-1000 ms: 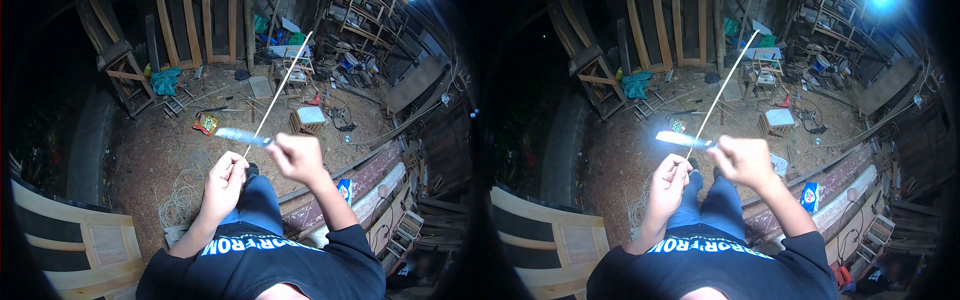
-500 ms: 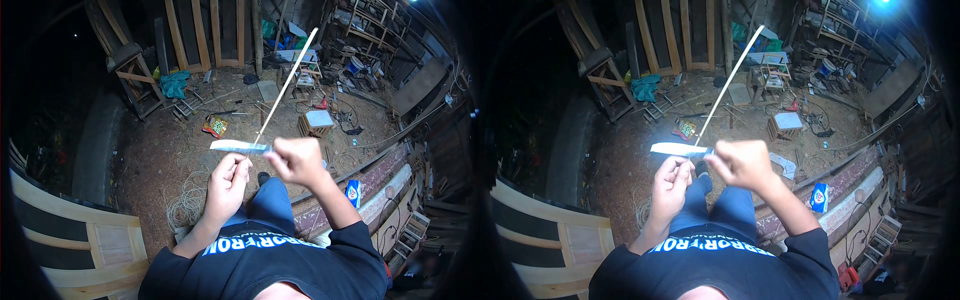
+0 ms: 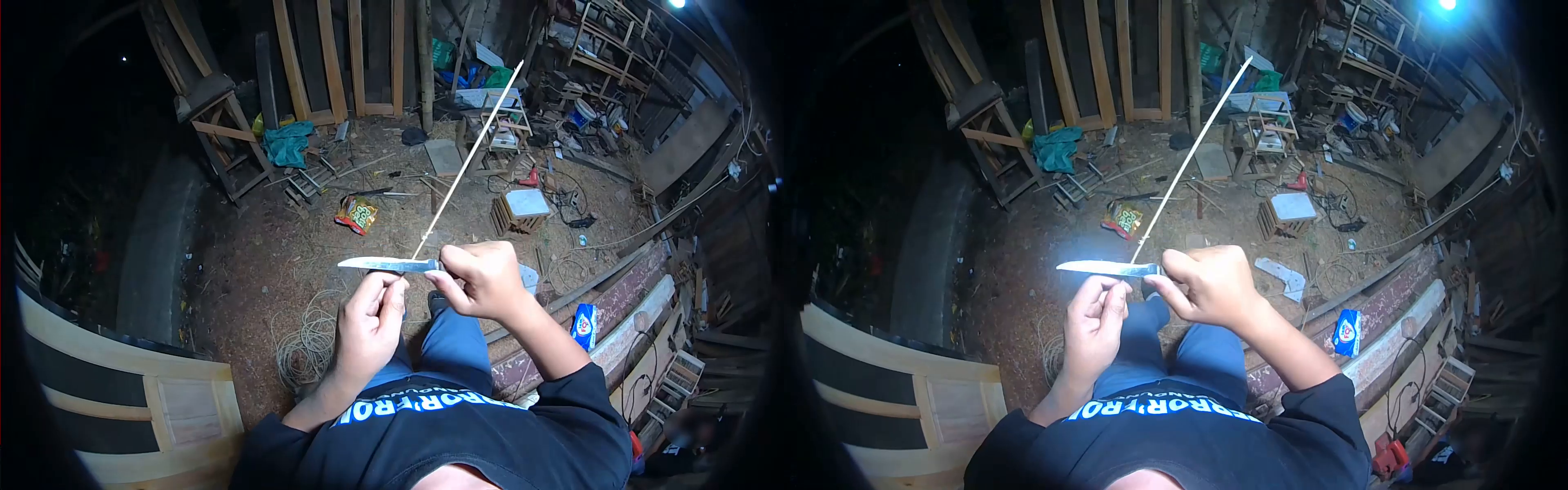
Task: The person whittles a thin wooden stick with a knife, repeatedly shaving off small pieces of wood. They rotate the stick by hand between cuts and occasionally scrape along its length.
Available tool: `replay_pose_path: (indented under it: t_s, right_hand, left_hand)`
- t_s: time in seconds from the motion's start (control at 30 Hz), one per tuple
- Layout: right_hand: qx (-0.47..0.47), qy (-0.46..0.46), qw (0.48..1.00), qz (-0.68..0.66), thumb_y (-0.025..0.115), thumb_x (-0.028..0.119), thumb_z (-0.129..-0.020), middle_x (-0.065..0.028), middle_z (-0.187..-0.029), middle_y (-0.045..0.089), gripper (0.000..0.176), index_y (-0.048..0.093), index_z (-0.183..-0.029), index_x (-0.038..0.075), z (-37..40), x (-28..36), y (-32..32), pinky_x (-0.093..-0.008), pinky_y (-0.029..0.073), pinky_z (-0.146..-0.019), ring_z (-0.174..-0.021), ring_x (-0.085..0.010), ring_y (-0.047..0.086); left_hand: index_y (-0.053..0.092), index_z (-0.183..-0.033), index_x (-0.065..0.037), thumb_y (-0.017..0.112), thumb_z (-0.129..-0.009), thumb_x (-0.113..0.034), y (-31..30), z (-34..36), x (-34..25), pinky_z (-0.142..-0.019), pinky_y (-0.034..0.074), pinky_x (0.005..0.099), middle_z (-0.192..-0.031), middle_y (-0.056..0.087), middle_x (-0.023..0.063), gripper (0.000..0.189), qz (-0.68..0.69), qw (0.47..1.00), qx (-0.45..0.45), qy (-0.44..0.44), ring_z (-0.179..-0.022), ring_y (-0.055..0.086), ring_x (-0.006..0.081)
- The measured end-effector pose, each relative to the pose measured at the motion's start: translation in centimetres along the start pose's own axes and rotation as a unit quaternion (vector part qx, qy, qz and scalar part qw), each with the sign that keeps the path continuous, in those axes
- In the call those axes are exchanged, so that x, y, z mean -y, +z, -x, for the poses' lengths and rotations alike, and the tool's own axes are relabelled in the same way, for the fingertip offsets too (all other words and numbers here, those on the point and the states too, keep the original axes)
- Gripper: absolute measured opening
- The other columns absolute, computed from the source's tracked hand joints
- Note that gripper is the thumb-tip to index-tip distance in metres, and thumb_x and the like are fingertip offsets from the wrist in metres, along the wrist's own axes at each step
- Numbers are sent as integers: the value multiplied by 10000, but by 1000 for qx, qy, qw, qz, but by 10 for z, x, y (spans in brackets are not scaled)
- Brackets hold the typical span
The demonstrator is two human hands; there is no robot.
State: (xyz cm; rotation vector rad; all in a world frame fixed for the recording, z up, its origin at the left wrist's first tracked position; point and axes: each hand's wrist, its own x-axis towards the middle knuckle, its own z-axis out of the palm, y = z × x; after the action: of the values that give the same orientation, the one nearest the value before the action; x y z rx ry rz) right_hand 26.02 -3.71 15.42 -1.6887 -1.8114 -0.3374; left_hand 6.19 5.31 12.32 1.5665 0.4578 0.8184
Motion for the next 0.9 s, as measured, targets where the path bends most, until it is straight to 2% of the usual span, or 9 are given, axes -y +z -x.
replay_pose_path:
  t_s: [0.13, 0.27, 0.37, 0.5, 0.6, 0.63, 0.77, 0.87, 0.9]
  right_hand:
    - [-80, 119, 990, 13, 747, 357, -940, -85, -552, 530, 414, 540, -670, 121, -11, -29, -2, -402, 441, -471, -478, -287, 584]
    - [34, -14, 999, -27, 751, 375, -920, -81, -570, 557, 376, 563, -704, 131, -7, 2, 9, -415, 468, -484, -494, -293, 602]
    - [-76, 121, 989, -47, 742, 362, -929, -89, -586, 576, 373, 564, -705, 122, -12, -32, 14, -411, 473, -487, -504, -292, 621]
    - [62, -6, 998, -17, 689, 267, -988, -111, -590, 595, 361, 572, -692, 96, -10, 6, 7, -405, 485, -491, -519, -299, 639]
    - [-63, 142, 988, -18, 705, 299, -978, -109, -579, 585, 381, 558, -690, 98, -17, -31, 9, -400, 475, -484, -509, -304, 626]
    - [-85, 129, 988, -13, 705, 202, -945, -125, -531, 444, 372, 491, -684, 44, -20, -29, 7, -402, 382, -463, -441, -269, 519]
    - [39, -10, 999, -18, 746, 417, -935, -82, -534, 523, 404, 551, -723, 133, -4, -5, 19, -405, 458, -477, -490, -302, 601]
    - [-46, 178, 983, 21, 742, 397, -934, -95, -570, 574, 391, 570, -704, 132, -14, -42, 13, -404, 472, -474, -497, -306, 609]
    - [-62, 135, 989, -15, 738, 386, -937, -103, -588, 594, 387, 574, -695, 132, -12, -33, 15, -402, 475, -471, -505, -308, 618]
  left_hand:
    - [598, -1073, -6, 558, -1097, -52, -10, 1, 2, -607, 367, 191, -815, 562, -35, 65, -36, 999, 0, 16, -693, 479, 9]
    - [603, -1014, -6, 590, -1068, -33, -11, 0, 7, -570, 397, 259, -704, 533, 1, 62, -46, 997, -37, 40, -637, 495, 47]
    - [609, -1012, -4, 606, -1055, -34, -16, 0, 9, -556, 406, 288, -675, 533, 40, 53, -74, 995, -36, 48, -601, 513, 72]
    - [603, -1005, -8, 621, -1036, -32, -15, 2, 6, -525, 412, 330, -674, 561, 101, 44, -117, 990, -43, 66, -557, 577, 143]
    - [621, -1018, -6, 624, -1025, -21, -20, -2, 8, -519, 419, 342, -676, 588, 110, 18, -172, 979, -48, 98, -548, 604, 186]
    - [627, -1015, -9, 627, -1017, -12, -19, -1, 10, -522, 426, 347, -657, 576, 113, 3, -166, 980, -50, 94, -540, 611, 205]
    - [614, -1004, 20, 592, -1041, 16, -19, 3, 5, -591, 434, 256, -745, 598, 27, 44, -177, 979, -35, 93, -655, 548, 59]
    - [628, -1017, 27, 604, -1019, 41, -25, 3, 3, -609, 458, 267, -772, 622, 57, 28, -205, 977, -18, 64, -669, 581, 77]
    - [629, -1005, 21, 608, -1010, 47, -23, 3, 2, -597, 455, 276, -756, 615, 66, 34, -201, 976, -28, 81, -658, 590, 87]
